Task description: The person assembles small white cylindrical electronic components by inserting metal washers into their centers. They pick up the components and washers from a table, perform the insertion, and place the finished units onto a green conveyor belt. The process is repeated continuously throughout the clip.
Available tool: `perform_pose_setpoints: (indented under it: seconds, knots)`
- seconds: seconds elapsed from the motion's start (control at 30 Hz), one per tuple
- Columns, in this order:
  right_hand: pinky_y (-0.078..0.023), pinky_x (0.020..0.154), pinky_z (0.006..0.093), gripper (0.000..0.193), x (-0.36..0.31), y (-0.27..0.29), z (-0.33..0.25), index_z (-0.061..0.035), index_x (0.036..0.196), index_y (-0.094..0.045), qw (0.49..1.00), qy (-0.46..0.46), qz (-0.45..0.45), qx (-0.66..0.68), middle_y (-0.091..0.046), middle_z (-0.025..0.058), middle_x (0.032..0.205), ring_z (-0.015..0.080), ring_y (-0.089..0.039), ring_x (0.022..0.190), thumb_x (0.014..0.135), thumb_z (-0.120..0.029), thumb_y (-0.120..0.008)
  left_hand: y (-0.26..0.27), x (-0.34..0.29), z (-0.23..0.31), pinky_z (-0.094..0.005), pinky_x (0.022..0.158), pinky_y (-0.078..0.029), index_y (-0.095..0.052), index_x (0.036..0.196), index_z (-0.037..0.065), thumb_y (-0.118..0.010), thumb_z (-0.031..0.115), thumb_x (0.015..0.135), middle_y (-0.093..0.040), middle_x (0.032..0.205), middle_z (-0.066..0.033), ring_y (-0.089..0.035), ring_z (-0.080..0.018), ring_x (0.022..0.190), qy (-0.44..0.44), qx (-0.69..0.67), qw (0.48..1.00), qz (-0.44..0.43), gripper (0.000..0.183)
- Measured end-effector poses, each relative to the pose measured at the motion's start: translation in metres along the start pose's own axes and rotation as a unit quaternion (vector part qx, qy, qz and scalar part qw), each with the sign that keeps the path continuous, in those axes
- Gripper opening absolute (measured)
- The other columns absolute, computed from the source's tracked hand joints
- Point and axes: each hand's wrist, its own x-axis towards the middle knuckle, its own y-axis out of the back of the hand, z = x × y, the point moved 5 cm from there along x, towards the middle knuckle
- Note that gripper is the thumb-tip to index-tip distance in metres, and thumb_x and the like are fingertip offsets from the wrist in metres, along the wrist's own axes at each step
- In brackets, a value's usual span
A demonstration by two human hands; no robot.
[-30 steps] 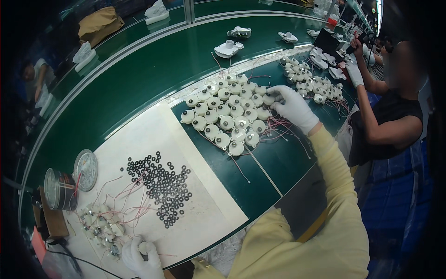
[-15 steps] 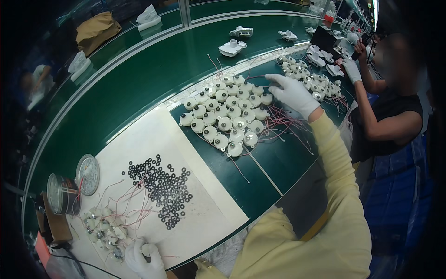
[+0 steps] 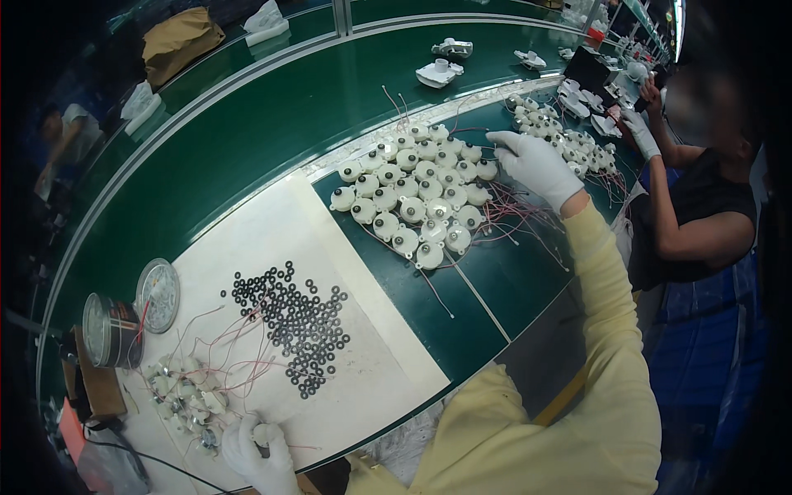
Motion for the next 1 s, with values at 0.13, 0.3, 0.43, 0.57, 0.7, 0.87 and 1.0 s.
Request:
perform_pose_setpoints:
  seconds: [0.13,0.3,0.43,0.57,0.7,0.87,1.0]
  knots:
    - [-0.055,0.086,0.0359,0.036,-0.002,-0.008,-0.002,-0.0033,0.129,-0.065,0.999,0.008,-0.033,0.009,-0.074,0.0193,0.104,0.0301,-0.073,0.095,0.096,-0.016,-0.059,0.0,0.0,0.0,-0.043,0.081,-0.046,-0.066,0.102,-0.001,-0.067,0.008,0.086,-0.063,0.096,-0.0148,-0.059,-0.0322,0.09,0.007,0.002,1.0,-0.003,0.018]
    - [-0.055,0.087,0.0351,0.038,-0.001,-0.016,0.002,-0.004,0.131,-0.064,0.999,0.007,-0.02,0.026,-0.074,0.0193,0.106,0.028,-0.073,0.096,0.096,-0.017,-0.06,0.0,-0.004,-0.004,-0.044,0.088,-0.046,-0.066,0.105,0.001,-0.07,0.012,0.087,-0.064,0.101,-0.0139,-0.059,-0.0332,0.097,-0.005,0.013,1.0,-0.006,0.022]
    - [-0.055,0.085,0.0367,0.036,-0.002,-0.001,-0.018,-0.0037,0.126,-0.067,0.997,-0.025,-0.019,0.075,-0.073,0.0217,0.101,0.0321,-0.072,0.092,0.096,-0.023,-0.061,0.004,-0.009,-0.006,-0.0449,0.092,-0.045,-0.066,0.107,0.002,-0.072,0.012,0.086,-0.064,0.106,-0.0142,-0.058,-0.0337,0.102,0.016,0.029,0.999,-0.007,0.024]
    - [-0.055,0.079,0.0348,0.036,-0.009,0.027,-0.03,-0.0025,0.127,-0.066,0.995,0.022,0.046,0.089,-0.075,0.0172,0.1,0.0255,-0.072,0.085,0.097,-0.022,-0.062,-0.001,-0.003,-0.001,-0.0458,0.094,-0.043,-0.066,0.108,0.003,-0.073,0.011,0.085,-0.063,0.108,-0.0145,-0.057,-0.0343,0.106,-0.013,0.039,0.999,-0.015,0.026]
    - [-0.055,0.073,0.0326,0.036,-0.019,0.052,-0.085,-0.0016,0.127,-0.066,0.991,0.034,0.016,0.127,-0.076,0.014,0.1,0.0218,-0.073,0.083,0.097,-0.021,-0.063,0.001,-0.006,0.001,-0.0463,0.093,-0.043,-0.066,0.107,0.004,-0.072,0.013,0.086,-0.063,0.107,-0.0144,-0.057,-0.0342,0.106,0.006,0.032,0.999,-0.011,0.024]
    - [-0.055,0.068,0.0336,0.032,-0.029,0.048,-0.158,-0.005,0.12,-0.069,0.981,0.184,-0.028,0.059,-0.073,0.0152,0.092,0.0271,-0.071,0.076,0.094,-0.022,-0.065,0.002,-0.014,-0.006,-0.047,0.092,-0.044,-0.066,0.103,0.004,-0.069,0.012,0.086,-0.063,0.105,-0.0137,-0.057,-0.0345,0.102,0.011,0.008,1.0,0.004,0.019]
    - [-0.054,0.064,0.0388,0.024,-0.039,0.034,-0.226,-0.007,0.11,-0.071,0.921,0.387,-0.027,0.047,-0.068,0.014,0.076,0.0312,-0.068,0.068,0.091,-0.021,-0.066,0.007,-0.017,-0.011,-0.0476,0.091,-0.043,-0.066,0.102,0.008,-0.069,0.01,0.081,-0.063,0.099,-0.011,-0.058,-0.0343,0.1,-0.036,0.009,0.998,0.047,0.021]
